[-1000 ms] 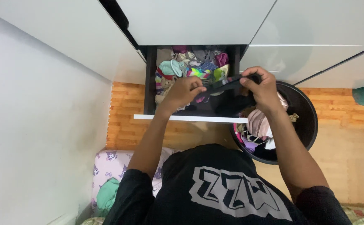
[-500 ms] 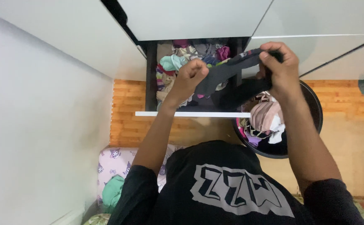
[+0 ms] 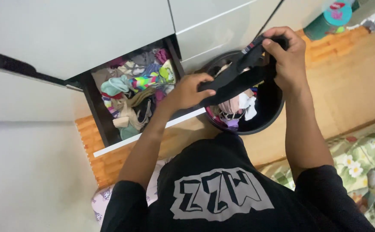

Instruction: Sorting through a drawer of small clothing items and placing selected ones into a bin

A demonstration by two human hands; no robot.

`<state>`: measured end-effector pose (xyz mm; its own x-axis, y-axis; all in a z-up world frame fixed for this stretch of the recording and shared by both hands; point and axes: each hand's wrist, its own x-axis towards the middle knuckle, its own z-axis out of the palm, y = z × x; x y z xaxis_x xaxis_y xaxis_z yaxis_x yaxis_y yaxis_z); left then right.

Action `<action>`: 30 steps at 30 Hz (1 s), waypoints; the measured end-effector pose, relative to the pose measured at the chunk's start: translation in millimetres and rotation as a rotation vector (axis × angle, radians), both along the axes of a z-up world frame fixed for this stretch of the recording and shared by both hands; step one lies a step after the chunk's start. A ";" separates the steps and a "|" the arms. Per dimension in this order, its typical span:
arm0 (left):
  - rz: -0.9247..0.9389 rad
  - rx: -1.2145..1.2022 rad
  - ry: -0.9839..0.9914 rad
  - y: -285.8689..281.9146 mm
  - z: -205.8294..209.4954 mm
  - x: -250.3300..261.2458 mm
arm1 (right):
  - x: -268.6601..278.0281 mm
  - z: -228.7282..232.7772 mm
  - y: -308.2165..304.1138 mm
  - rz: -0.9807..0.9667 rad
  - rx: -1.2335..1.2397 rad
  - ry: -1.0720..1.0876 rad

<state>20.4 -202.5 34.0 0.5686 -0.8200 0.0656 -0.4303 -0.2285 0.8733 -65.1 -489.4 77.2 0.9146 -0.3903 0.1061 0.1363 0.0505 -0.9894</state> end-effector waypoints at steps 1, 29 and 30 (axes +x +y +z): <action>-0.009 0.006 0.002 -12.2 -11.1 -1.1 | -4.9 -8.4 -5.2 -0.009 0.006 0.002; 0.399 0.027 0.105 98.5 -79.7 -23.7 | -41.9 -65.8 -31.5 -0.087 -0.485 0.389; 0.501 0.084 0.133 107.0 -85.8 -17.2 | -43.0 -44.5 -24.0 -0.133 -0.419 0.441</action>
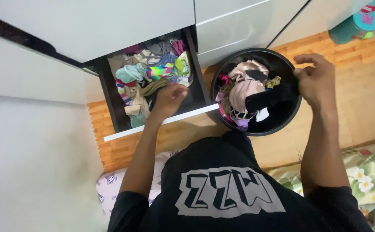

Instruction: Sorting through a drawer of small clothing items and placing selected ones into a bin

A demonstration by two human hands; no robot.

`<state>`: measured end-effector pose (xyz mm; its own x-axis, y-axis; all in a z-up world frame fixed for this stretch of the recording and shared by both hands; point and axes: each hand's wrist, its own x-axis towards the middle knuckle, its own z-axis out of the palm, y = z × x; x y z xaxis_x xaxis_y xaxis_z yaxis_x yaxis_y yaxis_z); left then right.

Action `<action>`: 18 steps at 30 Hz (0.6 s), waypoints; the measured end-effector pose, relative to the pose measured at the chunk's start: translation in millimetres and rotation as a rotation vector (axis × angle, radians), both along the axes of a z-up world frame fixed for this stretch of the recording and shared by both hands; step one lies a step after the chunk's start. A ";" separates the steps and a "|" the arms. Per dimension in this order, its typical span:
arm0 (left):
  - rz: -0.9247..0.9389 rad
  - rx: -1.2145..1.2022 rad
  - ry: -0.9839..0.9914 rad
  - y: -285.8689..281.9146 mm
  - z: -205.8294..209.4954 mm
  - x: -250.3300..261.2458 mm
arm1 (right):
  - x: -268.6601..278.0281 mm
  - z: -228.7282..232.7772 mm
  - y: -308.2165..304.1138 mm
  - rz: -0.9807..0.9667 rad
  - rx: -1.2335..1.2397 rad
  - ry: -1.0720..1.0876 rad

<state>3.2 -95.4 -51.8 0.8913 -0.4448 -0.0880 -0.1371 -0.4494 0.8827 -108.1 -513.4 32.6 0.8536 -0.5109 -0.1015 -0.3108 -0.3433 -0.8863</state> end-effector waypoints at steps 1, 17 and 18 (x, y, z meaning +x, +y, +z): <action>0.008 0.000 -0.003 8.4 -4.7 6.4 | -2.0 1.1 -0.1 0.008 0.000 -0.003; -0.099 0.831 -0.250 43.4 -60.2 28.1 | 19.3 -11.0 54.4 0.300 -0.536 -0.267; -0.143 0.988 -0.127 38.9 -48.0 25.5 | 21.7 -2.7 75.5 0.322 -0.330 -0.115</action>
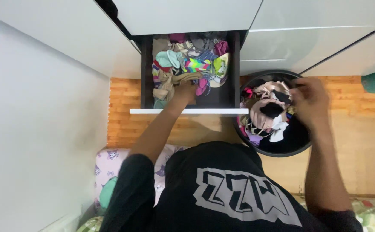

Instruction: Sorting through a drawer of small clothing items and placing selected ones into a bin

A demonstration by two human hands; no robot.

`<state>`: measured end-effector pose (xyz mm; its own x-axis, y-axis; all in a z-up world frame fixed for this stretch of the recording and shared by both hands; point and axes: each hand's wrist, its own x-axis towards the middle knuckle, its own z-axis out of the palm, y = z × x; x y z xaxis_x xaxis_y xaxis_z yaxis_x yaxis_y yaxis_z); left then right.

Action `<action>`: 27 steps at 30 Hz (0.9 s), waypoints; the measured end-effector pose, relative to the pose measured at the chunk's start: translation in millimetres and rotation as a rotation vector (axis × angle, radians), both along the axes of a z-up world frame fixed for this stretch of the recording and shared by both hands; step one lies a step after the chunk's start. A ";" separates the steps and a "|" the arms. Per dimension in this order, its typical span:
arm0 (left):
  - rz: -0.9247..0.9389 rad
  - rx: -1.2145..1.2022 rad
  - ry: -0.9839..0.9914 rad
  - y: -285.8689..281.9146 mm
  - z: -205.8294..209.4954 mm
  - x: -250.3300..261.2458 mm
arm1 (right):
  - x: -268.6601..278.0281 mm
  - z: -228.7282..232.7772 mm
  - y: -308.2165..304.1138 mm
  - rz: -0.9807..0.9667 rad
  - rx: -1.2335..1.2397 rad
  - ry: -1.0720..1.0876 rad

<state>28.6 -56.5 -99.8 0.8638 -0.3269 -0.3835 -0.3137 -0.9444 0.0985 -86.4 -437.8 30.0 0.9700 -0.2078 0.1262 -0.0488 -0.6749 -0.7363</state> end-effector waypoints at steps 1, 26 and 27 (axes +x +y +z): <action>0.010 -0.007 -0.003 -4.8 1.6 0.5 | 3.1 -6.1 20.2 0.010 -0.007 -0.003; 0.380 -1.507 0.368 24.0 -52.7 10.6 | 52.2 -69.0 145.6 0.422 0.388 0.202; 0.491 -1.743 0.474 23.1 -67.0 5.3 | 54.6 -64.1 148.3 0.453 0.454 0.225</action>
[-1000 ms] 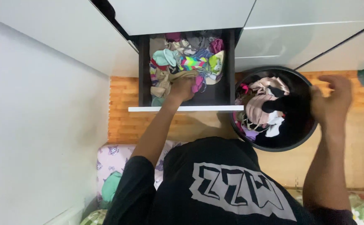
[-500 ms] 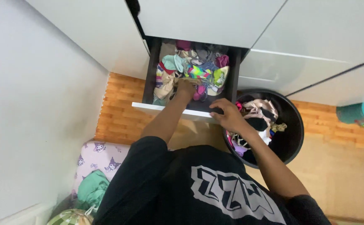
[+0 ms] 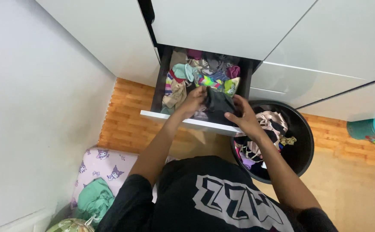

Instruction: Sorting through a drawer of small clothing items and placing selected ones into a bin

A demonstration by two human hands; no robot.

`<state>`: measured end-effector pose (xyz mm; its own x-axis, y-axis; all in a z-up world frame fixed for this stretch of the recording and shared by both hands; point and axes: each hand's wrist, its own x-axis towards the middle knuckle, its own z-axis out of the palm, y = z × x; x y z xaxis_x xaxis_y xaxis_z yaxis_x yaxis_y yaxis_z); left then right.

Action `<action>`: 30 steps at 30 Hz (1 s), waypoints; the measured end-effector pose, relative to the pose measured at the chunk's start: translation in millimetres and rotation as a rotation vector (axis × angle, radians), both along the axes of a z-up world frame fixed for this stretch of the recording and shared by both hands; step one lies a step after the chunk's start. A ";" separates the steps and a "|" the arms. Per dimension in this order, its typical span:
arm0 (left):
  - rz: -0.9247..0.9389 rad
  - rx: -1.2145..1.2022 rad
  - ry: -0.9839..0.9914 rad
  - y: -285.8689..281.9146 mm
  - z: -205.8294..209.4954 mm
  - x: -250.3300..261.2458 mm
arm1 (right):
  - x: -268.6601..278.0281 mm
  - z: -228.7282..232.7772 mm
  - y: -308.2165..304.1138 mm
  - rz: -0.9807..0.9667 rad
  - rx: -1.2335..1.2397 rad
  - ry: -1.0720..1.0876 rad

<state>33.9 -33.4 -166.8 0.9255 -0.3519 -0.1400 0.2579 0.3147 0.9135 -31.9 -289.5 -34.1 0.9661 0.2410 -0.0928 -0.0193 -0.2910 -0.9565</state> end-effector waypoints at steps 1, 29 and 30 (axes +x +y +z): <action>0.000 0.001 0.003 -1.6 14.9 -6.8 | -0.2 -0.5 3.9 0.000 0.001 0.003; 0.625 0.630 -0.862 48.6 114.3 -57.9 | -1.9 -41.1 -15.6 -0.105 0.701 0.219; 0.670 0.609 -0.810 47.6 115.1 -57.4 | -1.9 -44.9 -15.7 -0.081 0.583 0.167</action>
<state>-23.5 14.2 -51.7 0.7950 0.1511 0.5875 -0.5056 -0.3702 0.7793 -33.8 -305.2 -79.0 0.9672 0.2240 -0.1197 -0.1831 0.2884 -0.9398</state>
